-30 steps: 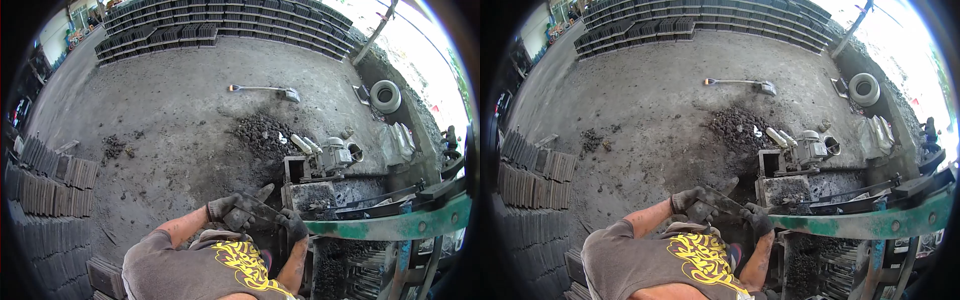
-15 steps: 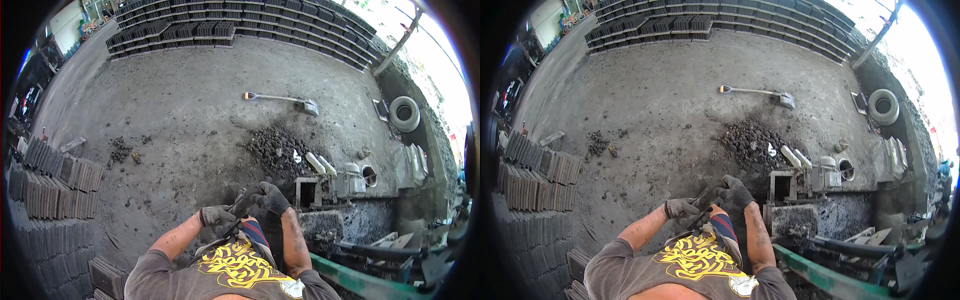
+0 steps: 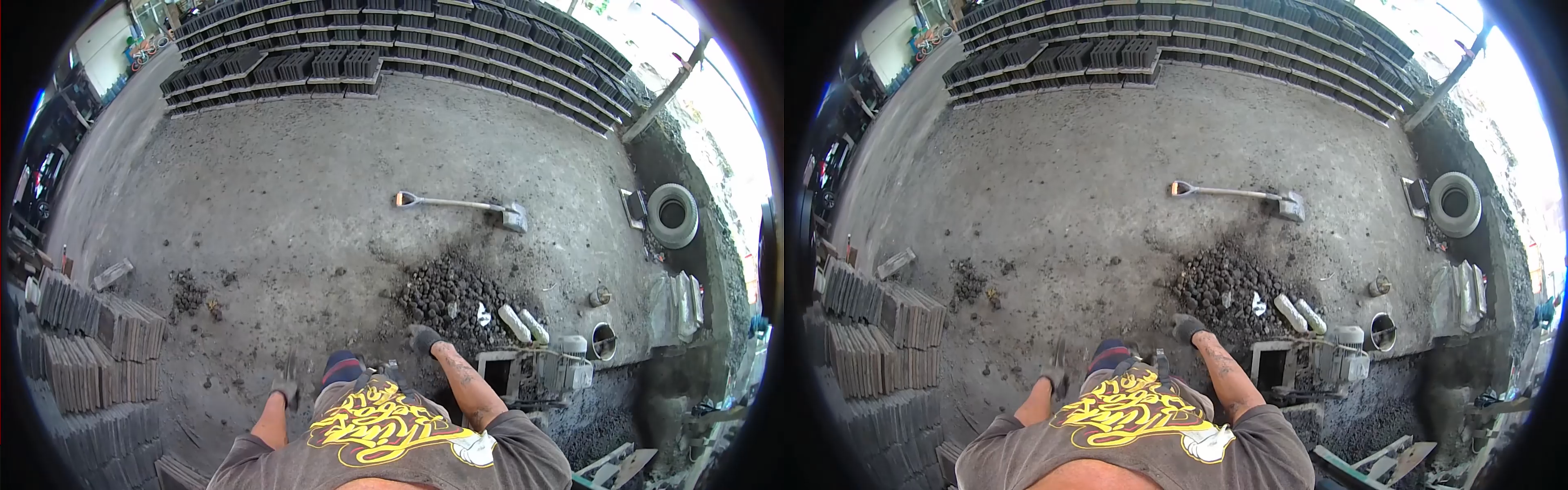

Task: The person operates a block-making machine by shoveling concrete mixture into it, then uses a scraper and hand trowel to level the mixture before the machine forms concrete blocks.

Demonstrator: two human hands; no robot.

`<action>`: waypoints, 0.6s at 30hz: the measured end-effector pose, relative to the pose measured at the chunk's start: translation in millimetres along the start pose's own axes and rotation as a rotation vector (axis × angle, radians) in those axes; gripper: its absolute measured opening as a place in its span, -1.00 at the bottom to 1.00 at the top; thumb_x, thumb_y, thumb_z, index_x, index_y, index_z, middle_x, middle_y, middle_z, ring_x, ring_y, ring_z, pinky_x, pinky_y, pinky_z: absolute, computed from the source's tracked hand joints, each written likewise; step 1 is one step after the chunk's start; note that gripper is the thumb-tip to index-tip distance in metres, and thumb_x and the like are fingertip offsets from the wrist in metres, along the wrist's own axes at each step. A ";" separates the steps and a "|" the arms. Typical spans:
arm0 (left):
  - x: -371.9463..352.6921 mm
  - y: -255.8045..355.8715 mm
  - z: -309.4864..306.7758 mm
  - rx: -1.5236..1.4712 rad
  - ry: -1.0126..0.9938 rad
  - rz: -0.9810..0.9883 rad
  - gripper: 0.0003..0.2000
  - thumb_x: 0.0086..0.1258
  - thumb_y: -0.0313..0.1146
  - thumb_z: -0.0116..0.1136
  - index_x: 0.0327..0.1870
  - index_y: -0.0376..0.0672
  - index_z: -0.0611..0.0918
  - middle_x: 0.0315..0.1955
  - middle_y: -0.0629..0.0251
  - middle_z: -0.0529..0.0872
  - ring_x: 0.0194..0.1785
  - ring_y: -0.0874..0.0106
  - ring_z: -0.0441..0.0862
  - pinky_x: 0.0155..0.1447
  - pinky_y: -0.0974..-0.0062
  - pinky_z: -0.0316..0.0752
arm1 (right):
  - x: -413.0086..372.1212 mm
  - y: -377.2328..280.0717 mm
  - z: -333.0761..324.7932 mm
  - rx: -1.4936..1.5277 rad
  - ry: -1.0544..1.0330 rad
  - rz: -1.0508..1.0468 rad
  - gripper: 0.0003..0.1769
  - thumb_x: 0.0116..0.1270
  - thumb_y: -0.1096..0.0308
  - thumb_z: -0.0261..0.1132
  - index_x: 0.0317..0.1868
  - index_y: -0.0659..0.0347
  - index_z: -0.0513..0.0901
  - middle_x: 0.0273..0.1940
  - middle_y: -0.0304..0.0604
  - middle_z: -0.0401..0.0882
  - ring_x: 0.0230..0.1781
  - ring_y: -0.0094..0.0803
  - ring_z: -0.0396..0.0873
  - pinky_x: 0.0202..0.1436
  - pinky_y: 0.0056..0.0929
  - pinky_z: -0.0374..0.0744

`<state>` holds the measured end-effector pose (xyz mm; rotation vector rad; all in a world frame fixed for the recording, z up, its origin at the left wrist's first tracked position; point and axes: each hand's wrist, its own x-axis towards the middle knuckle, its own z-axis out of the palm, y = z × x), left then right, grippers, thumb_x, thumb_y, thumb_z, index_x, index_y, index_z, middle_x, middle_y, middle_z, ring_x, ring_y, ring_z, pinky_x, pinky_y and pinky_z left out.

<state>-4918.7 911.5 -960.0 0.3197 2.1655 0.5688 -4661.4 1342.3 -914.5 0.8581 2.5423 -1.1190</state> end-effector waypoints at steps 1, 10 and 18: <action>8.9 -23.8 0.0 -0.202 -0.214 -0.402 -0.76 0.26 -0.34 0.01 -0.18 -0.26 0.62 -0.42 -0.07 0.68 -0.30 0.12 0.69 -0.31 0.22 0.55 | 5.2 -0.3 -12.1 -0.032 -0.056 0.040 -0.61 0.10 0.12 0.31 -0.15 0.23 0.63 -0.17 0.17 0.63 -0.06 0.09 0.57 -0.06 -0.15 0.54; 66.4 126.9 -64.1 0.040 -0.365 -0.522 -0.73 0.30 -0.23 -0.06 -0.15 -0.15 0.61 -0.34 -0.03 0.69 -0.27 0.10 0.65 -0.21 0.19 0.52 | 70.1 91.7 -50.1 -0.232 -0.326 0.286 -0.69 0.07 0.12 0.27 -0.27 0.13 0.72 -0.19 0.10 0.66 -0.07 -0.07 0.63 -0.03 -0.19 0.57; 365.2 391.3 -181.1 0.313 0.186 0.382 -0.76 0.25 -0.32 -0.01 -0.13 -0.23 0.54 -0.45 0.01 0.66 -0.39 0.20 0.61 -0.32 0.25 0.48 | 200.5 64.6 -150.0 0.074 -0.084 0.452 -0.58 0.17 -0.06 0.20 -0.16 0.06 0.69 -0.09 0.10 0.64 -0.03 -0.02 0.60 0.03 -0.18 0.54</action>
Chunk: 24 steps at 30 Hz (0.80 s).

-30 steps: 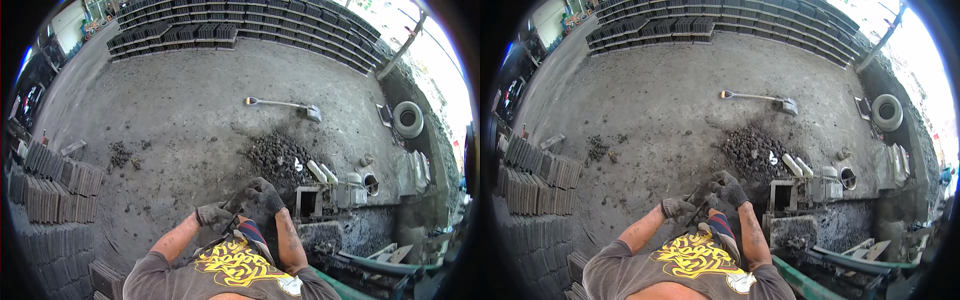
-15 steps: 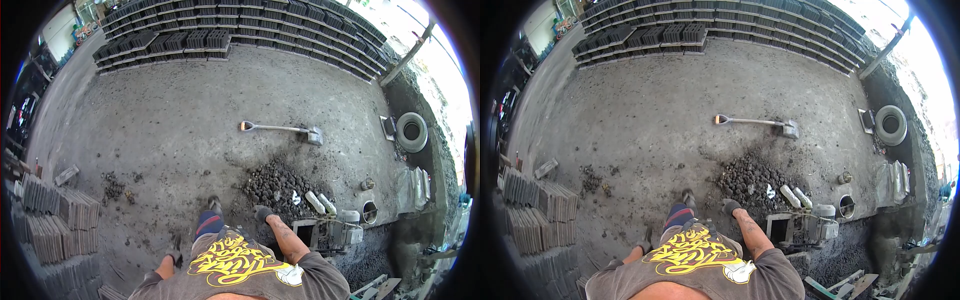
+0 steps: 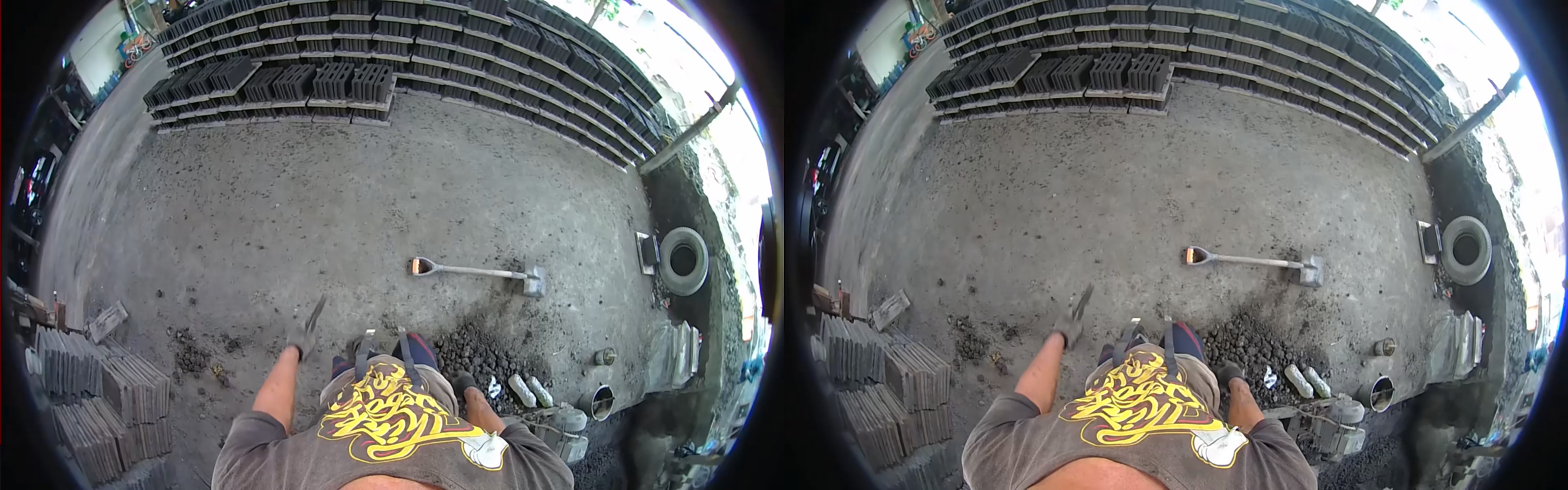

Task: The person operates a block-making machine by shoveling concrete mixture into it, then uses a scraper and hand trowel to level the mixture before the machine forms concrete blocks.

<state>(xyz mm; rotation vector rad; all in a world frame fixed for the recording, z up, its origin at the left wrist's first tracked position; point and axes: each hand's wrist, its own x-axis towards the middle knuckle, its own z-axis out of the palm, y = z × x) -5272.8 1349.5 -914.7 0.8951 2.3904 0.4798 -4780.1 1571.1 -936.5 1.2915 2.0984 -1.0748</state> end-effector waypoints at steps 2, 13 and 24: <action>75.5 51.4 -57.2 -0.053 0.040 0.007 -0.73 0.18 -0.38 0.03 -0.10 -0.23 0.54 -0.39 -0.03 0.66 -0.27 0.14 0.64 -0.24 0.28 0.49 | 59.1 -16.6 -14.2 0.122 0.187 0.054 -0.71 0.16 0.12 0.22 -0.24 0.08 0.73 -0.24 -0.02 0.70 -0.23 -0.19 0.67 -0.14 -0.28 0.60; 258.2 39.2 -52.7 0.078 -0.084 -0.293 -0.70 0.22 -0.27 0.01 -0.15 -0.28 0.61 -0.36 -0.16 0.67 -0.25 0.09 0.69 -0.15 0.18 0.53 | 256.2 -210.0 -263.5 0.510 0.091 0.191 -0.59 0.18 0.28 0.20 0.03 0.28 0.57 -0.46 -0.06 0.65 -0.58 -0.34 0.61 -0.52 -0.35 0.56; 294.2 208.3 -164.8 -0.283 -0.423 -0.807 -0.81 0.16 -0.39 0.08 -0.29 -0.31 0.61 -0.55 0.12 0.68 -0.54 0.26 0.67 -0.50 0.26 0.50 | 509.8 -313.1 -497.1 0.345 0.019 -0.012 -0.62 0.25 0.21 0.28 0.02 0.23 0.57 -0.44 -0.06 0.65 -0.52 -0.35 0.61 -0.45 -0.38 0.55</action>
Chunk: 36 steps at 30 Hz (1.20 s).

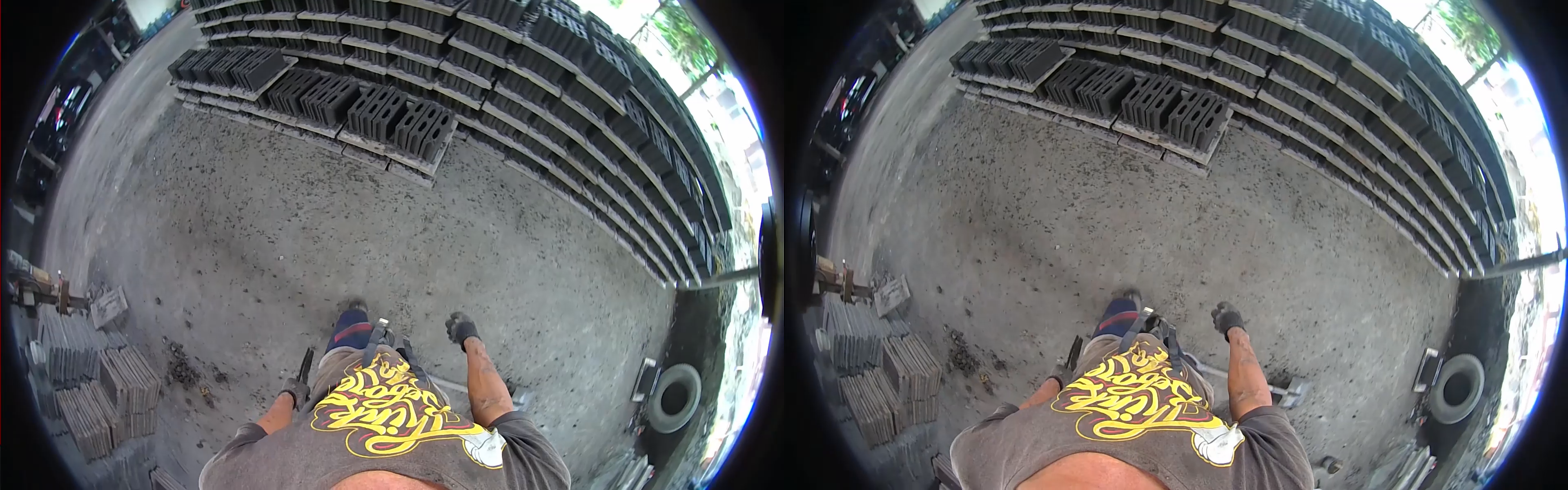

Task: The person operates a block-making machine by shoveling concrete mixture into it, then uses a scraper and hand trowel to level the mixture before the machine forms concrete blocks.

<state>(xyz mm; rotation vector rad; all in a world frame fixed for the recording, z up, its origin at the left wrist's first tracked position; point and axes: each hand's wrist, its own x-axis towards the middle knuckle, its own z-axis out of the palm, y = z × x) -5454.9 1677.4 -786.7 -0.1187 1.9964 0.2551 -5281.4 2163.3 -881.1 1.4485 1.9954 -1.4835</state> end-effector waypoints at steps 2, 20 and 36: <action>11.3 52.1 -11.6 -0.117 0.058 -0.032 -0.82 0.16 -0.41 0.08 -0.36 -0.34 0.64 -0.57 0.09 0.67 -0.54 0.25 0.66 -0.51 0.25 0.48 | 48.3 -39.9 -17.4 -0.024 0.010 -0.066 -0.58 0.25 0.25 0.29 0.09 0.21 0.53 -0.41 -0.06 0.64 -0.49 -0.34 0.61 -0.42 -0.39 0.56; 268.2 513.1 -188.3 -1.307 0.149 0.280 -0.88 0.22 -0.48 0.16 -0.24 -0.18 0.55 -0.52 0.40 0.61 -0.53 0.55 0.51 -0.45 0.53 0.39 | 396.9 -460.5 -191.0 0.016 0.296 -0.697 -0.42 0.40 0.37 0.12 0.39 0.17 0.17 -0.57 -0.28 0.49 -0.57 -0.50 0.45 -0.42 -0.49 0.48; 429.7 658.0 49.6 -0.440 -0.068 0.342 -0.59 0.19 -0.42 0.06 0.12 -0.04 0.51 -0.39 -0.07 0.65 -0.29 -0.05 0.61 -0.27 0.10 0.48 | 854.2 -542.8 -336.6 -0.790 0.396 -1.023 -0.20 0.17 0.42 0.24 0.37 0.46 0.09 -0.01 0.26 0.52 -0.04 -0.06 0.58 0.02 -0.16 0.55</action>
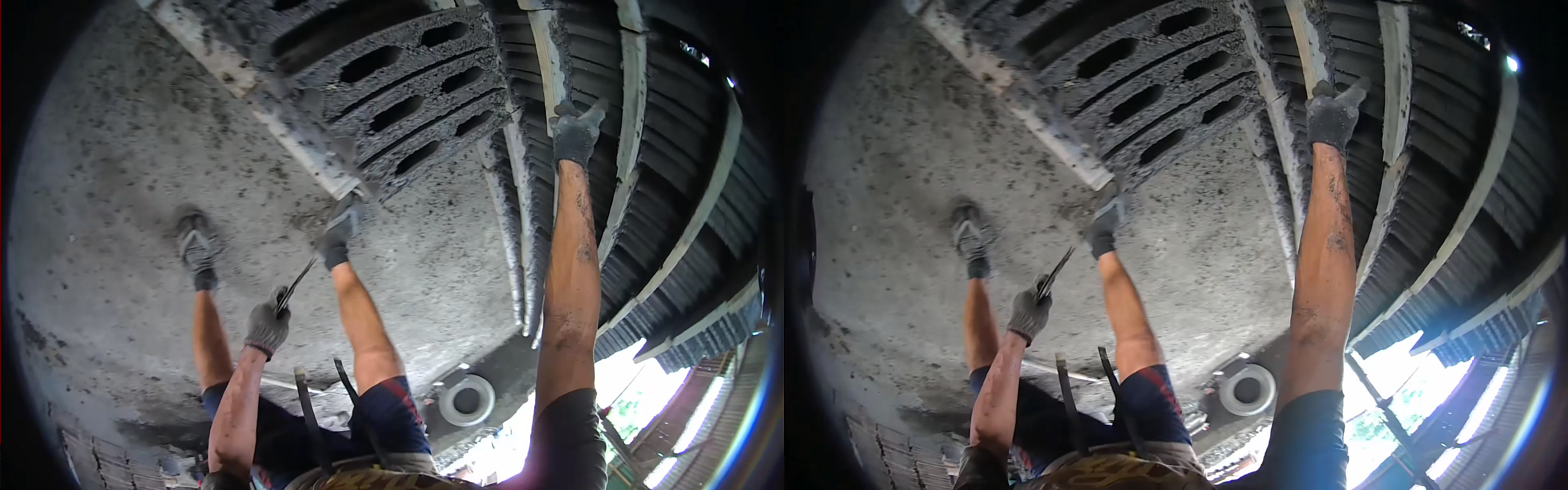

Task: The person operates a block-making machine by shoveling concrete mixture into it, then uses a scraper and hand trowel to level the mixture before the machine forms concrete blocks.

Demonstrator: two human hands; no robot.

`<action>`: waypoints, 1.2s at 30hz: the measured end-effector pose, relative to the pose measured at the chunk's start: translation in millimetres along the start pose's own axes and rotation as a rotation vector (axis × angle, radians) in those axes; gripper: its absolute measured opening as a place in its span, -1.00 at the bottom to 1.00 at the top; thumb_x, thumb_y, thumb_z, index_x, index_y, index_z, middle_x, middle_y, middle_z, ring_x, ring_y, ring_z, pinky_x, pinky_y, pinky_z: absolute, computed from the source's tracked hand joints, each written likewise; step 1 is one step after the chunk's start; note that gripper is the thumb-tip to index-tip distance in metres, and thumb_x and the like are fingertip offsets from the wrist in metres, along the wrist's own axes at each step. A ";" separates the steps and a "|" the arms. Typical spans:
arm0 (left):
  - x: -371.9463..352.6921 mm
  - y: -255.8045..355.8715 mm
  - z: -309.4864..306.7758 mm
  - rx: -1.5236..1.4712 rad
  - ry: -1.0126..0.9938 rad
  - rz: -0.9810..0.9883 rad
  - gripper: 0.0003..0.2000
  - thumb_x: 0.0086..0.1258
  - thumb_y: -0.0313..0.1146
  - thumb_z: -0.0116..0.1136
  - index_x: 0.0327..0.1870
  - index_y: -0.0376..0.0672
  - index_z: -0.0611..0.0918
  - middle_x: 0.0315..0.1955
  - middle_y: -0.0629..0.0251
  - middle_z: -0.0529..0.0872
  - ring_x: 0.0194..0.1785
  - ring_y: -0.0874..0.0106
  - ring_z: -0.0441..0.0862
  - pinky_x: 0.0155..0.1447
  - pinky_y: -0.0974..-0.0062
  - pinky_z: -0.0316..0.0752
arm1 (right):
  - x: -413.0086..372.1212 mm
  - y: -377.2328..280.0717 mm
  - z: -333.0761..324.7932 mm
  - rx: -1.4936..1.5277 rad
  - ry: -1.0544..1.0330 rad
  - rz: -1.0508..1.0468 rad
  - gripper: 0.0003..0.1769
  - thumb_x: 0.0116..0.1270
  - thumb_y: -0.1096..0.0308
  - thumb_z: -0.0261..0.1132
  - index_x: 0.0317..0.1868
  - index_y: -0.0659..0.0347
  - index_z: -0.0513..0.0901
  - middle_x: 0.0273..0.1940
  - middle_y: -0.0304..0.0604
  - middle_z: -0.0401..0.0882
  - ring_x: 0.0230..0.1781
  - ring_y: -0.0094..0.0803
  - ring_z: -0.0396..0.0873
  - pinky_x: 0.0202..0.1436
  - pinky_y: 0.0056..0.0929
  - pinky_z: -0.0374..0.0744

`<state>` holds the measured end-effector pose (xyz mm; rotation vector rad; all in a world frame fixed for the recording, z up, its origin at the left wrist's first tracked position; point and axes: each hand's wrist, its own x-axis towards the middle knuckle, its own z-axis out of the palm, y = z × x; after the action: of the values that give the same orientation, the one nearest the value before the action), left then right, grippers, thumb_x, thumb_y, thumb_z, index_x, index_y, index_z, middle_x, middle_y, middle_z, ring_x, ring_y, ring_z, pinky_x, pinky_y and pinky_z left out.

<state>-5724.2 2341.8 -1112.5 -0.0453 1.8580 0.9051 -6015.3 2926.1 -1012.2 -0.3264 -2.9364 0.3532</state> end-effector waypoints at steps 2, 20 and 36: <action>2.5 -4.2 18.8 -0.004 -0.051 -0.003 -0.58 0.19 -0.42 0.06 0.14 -0.03 0.51 -0.39 -0.06 0.65 -0.31 -0.07 0.60 -0.26 0.05 0.48 | 11.6 10.4 -10.0 -0.033 0.018 0.213 -0.16 0.14 0.38 0.28 0.36 0.50 0.08 0.06 0.30 0.46 0.07 0.03 0.52 0.11 -0.16 0.50; 37.8 26.1 20.3 0.123 -0.396 -0.177 -0.54 0.16 -0.42 0.12 0.16 -0.04 0.51 -0.23 -0.02 0.68 -0.13 -0.01 0.62 -0.07 0.11 0.52 | 61.9 137.2 7.7 -1.102 0.105 -0.050 -0.31 0.16 0.21 0.19 0.16 0.62 0.30 0.06 0.33 0.48 -0.01 0.09 0.55 0.07 -0.18 0.52; 43.7 3.4 32.5 0.033 -0.228 -0.080 -0.55 0.15 -0.43 0.11 0.14 -0.06 0.50 -0.33 -0.04 0.68 -0.22 -0.03 0.63 -0.15 0.08 0.52 | 55.6 7.2 -17.6 -0.719 0.221 0.025 -0.49 0.10 0.25 0.25 -0.01 0.47 0.50 -0.15 0.25 0.60 -0.12 0.11 0.59 -0.02 -0.15 0.54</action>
<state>-5721.1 2379.3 -1152.1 0.0046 1.6469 0.7901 -6064.1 2949.7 -989.5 -0.4479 -2.7274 -0.7099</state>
